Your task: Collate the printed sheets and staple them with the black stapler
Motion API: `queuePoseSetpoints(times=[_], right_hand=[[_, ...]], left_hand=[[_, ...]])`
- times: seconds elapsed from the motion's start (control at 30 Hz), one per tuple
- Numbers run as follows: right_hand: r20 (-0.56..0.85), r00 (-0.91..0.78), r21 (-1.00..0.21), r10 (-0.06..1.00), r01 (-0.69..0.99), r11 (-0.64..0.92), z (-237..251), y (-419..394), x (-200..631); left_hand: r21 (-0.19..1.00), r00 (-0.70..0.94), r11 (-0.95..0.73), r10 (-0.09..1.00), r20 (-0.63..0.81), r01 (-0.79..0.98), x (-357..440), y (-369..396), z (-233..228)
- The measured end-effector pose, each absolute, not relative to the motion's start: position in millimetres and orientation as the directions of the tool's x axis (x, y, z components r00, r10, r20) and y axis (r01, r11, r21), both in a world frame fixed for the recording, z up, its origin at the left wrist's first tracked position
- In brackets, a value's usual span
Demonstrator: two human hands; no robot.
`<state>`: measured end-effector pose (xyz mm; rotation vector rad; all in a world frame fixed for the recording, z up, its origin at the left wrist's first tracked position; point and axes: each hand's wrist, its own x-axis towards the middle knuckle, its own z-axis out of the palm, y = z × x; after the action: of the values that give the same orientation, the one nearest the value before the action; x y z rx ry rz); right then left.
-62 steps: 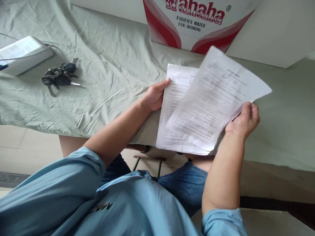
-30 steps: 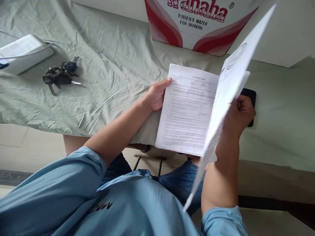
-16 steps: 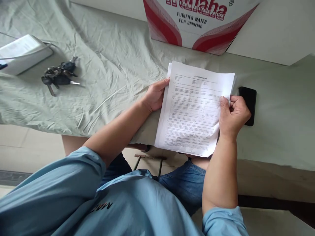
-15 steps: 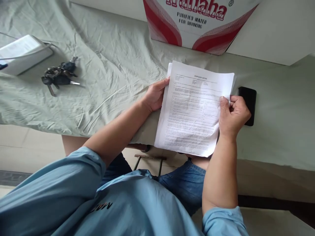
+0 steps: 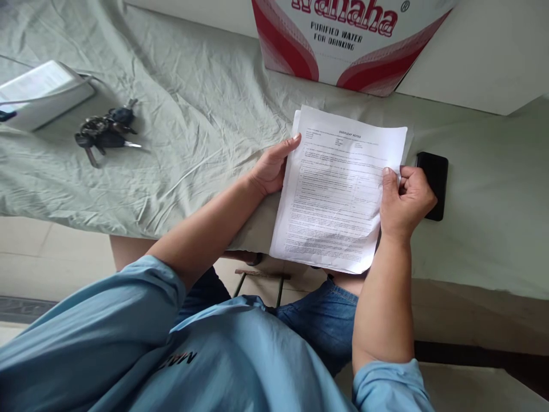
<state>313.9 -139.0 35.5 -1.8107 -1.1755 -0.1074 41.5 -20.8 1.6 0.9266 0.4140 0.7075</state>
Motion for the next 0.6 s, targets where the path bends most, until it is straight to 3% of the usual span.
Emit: queuePoseSetpoints(times=[0.33, 0.6], right_hand=[[0.512, 0.523, -0.678, 0.682, 0.733, -0.053, 35, -141, 302], [0.455, 0.535, -0.673, 0.712, 0.730, -0.119, 32, -144, 307]], left_hand=[[0.864, 0.661, 0.360, 0.749, -0.043, -0.352, 40, -22, -3], [0.879, 0.640, 0.322, 0.768, -0.027, -0.350, 43, -19, -11]])
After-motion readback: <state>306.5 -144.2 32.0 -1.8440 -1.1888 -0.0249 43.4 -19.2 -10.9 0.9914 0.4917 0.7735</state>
